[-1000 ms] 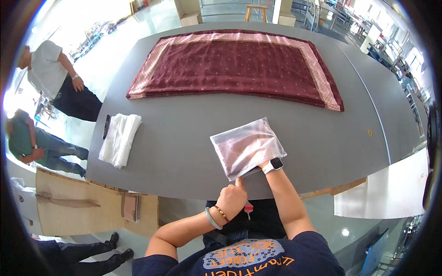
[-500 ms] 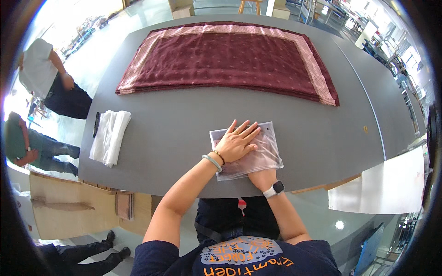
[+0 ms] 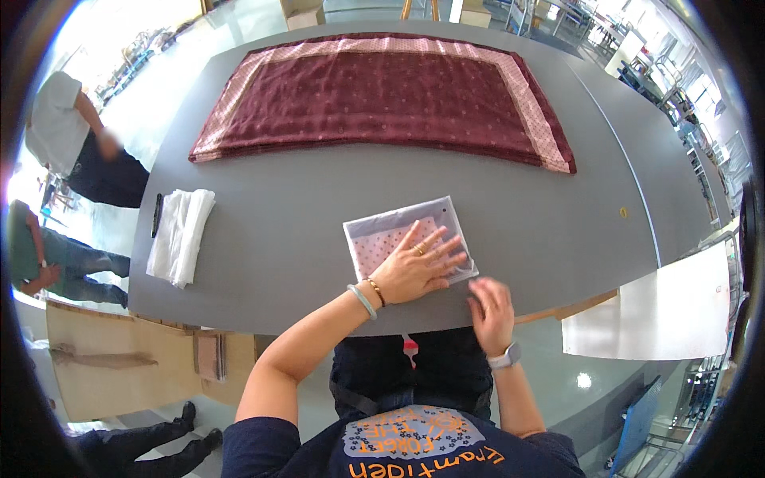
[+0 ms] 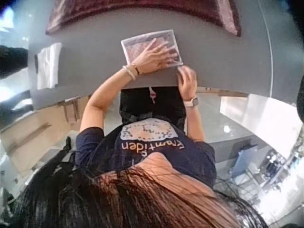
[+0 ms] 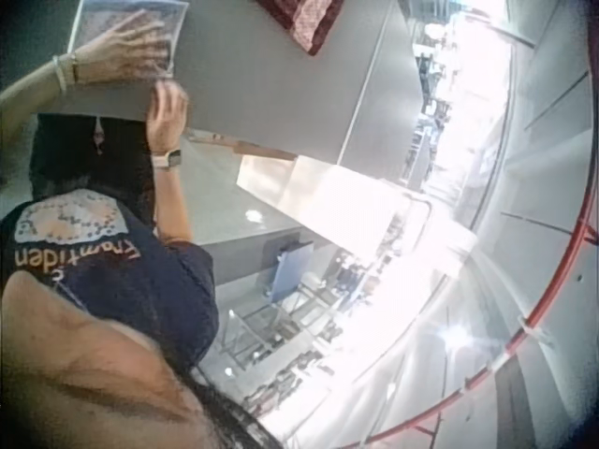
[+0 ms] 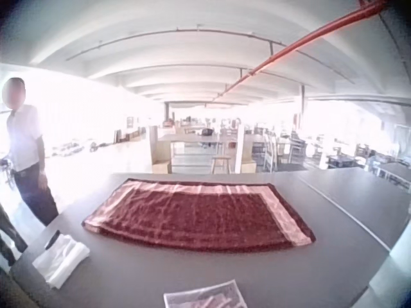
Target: The person folds a maroon patterned textile on a table, places it into a clear plastic bag, and puts the bag into a cardboard box. The person repeats this process with additional textiles.
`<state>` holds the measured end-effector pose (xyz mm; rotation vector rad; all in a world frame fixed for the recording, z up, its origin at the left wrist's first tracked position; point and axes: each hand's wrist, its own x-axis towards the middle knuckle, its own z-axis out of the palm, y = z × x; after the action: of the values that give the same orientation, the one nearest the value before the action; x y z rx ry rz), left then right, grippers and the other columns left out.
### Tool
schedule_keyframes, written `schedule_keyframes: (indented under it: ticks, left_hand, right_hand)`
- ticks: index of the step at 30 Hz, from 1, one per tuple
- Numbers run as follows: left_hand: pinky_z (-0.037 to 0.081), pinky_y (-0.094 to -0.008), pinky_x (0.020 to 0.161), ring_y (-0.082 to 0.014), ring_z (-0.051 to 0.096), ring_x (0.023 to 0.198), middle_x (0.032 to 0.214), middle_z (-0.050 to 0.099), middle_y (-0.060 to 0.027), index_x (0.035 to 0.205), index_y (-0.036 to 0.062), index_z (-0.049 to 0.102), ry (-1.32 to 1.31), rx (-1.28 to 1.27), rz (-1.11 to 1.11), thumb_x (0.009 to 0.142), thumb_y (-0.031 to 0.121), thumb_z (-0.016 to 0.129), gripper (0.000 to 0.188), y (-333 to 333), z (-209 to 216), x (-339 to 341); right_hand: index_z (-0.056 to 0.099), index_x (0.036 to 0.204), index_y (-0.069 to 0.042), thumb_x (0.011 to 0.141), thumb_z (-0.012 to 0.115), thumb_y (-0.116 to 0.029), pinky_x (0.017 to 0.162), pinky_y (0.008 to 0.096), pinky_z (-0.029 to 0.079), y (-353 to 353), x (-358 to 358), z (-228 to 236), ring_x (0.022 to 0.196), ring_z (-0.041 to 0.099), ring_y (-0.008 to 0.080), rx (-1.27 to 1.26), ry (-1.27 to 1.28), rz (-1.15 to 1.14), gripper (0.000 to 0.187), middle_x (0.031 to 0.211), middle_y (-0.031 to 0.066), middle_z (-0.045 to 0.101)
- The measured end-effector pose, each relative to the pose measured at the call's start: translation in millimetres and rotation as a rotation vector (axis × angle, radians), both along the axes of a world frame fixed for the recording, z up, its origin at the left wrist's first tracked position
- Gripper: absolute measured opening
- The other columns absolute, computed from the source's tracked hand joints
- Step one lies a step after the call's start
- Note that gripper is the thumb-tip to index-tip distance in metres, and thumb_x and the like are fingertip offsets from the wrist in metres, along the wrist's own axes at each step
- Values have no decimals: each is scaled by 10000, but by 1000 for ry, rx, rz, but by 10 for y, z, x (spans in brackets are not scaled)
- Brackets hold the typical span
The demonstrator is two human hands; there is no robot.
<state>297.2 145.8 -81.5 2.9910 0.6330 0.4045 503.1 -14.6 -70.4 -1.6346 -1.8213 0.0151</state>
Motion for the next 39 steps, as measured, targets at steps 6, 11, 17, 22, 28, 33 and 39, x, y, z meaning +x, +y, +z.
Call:
schedule_keyframes:
  ticks: [6,11,17,22,28,33,39]
  left_hand:
    - [69,-577,1288,-250,221,1575,1673,336,3,1579,305,423,25,-39,-84,1019,633,426,649,-39,45,1]
    - [107,-607,1270,-294,257,1559,1629,407,-7,1525,308,509,6,-161,-67,961,676,504,674,-16,76,-6]
    - [164,-667,1229,-327,370,1485,1515,513,-22,1427,301,614,86,-129,58,932,678,550,626,-112,356,181]
    - [483,-401,970,-228,580,1098,1153,614,-14,1129,109,669,-189,-130,153,818,306,783,385,-493,183,299]
    - [530,-357,842,-205,607,947,973,595,-29,1009,96,670,-368,-10,228,833,223,755,233,-642,-1,357]
    - [520,-341,786,-197,600,914,938,568,-21,962,122,653,-444,22,227,860,215,685,141,-687,127,327]
    - [499,-359,868,-179,589,976,973,581,-5,986,137,662,-342,124,323,815,206,681,186,-775,279,-138]
  right_hand:
    - [701,1165,-77,829,730,-1,982,428,518,459,275,74,1141,612,333,-149,47,199,346,1234,102,663]
    - [717,1110,-72,834,728,-12,939,418,534,554,422,-11,1072,635,313,-120,99,274,282,1137,96,696]
    - [729,1026,-58,838,749,-53,890,414,545,587,500,-51,995,653,309,-70,104,320,189,1062,98,702]
    - [717,938,-62,841,750,-58,831,403,555,604,434,-79,942,666,288,-57,134,318,102,992,79,706]
    - [678,924,-63,830,757,-62,805,402,556,580,255,-62,895,674,284,-65,263,276,123,937,69,702]
    - [664,940,-80,814,752,-50,792,399,554,585,224,-19,884,679,292,54,112,319,156,949,73,696]
    - [663,931,-55,850,725,14,743,342,539,498,165,78,835,671,261,69,270,260,123,945,83,684]
